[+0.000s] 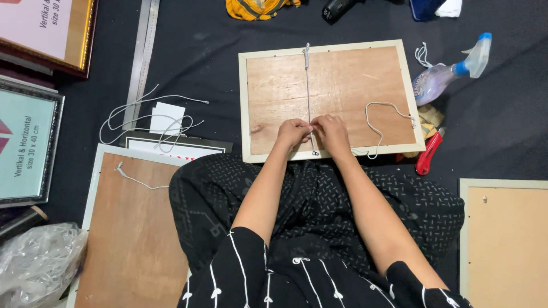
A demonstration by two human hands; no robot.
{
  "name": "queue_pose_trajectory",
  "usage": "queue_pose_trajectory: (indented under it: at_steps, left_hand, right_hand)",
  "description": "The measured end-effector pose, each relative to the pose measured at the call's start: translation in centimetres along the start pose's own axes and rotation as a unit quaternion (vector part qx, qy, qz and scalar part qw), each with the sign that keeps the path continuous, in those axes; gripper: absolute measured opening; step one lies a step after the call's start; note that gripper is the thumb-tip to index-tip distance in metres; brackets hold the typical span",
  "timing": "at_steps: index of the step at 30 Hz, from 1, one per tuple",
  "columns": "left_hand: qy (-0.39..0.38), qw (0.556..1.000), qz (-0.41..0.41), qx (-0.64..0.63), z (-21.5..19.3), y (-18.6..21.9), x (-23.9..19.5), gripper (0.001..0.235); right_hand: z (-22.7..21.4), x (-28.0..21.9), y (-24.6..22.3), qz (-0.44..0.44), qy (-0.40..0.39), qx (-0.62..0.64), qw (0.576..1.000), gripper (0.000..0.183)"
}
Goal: The person ties a white cord to the back of a wooden picture frame. They loop the cord through metal eyelets and secure it with multiple knots.
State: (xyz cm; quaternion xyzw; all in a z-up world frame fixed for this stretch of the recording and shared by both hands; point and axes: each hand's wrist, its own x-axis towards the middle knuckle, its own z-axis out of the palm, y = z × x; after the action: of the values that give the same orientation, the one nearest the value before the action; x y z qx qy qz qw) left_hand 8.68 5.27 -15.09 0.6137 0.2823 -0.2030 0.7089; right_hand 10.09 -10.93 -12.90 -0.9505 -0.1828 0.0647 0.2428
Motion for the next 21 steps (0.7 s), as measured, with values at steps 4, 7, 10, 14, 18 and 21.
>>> queue_pose_trajectory:
  at_steps: [4,7,10,14,18,21]
  left_hand:
    - [0.000,1.000,0.005,0.000,0.1,-1.2,1.3,0.023]
    - [-0.010,1.000,0.003,-0.004,-0.1,-0.2,0.1,0.027]
    - [-0.007,1.000,0.006,0.011,-0.2,0.2,-0.3,0.024]
    - [-0.018,1.000,0.006,0.001,-0.4,-0.3,0.2,0.026]
    - [-0.023,1.000,0.004,0.005,-0.5,-0.8,0.7,0.025]
    - [0.000,1.000,0.022,0.019,-0.2,0.0,-0.3,0.020]
  right_hand:
    - [0.5,-0.2,0.6,0.010,0.006,0.045,0.999,0.006]
    - [0.4,-0.3,0.7,0.049,-0.032,0.093,0.994,0.010]
    - [0.1,-0.3,0.3,0.079,-0.042,0.102,0.991,0.011]
    - [-0.5,-0.2,-0.2,0.102,-0.062,0.107,0.987,0.012]
    - [-0.3,0.0,-0.1,0.106,-0.064,0.094,0.988,0.011]
    - [-0.2,-0.1,-0.1,0.166,-0.078,0.103,0.978,0.015]
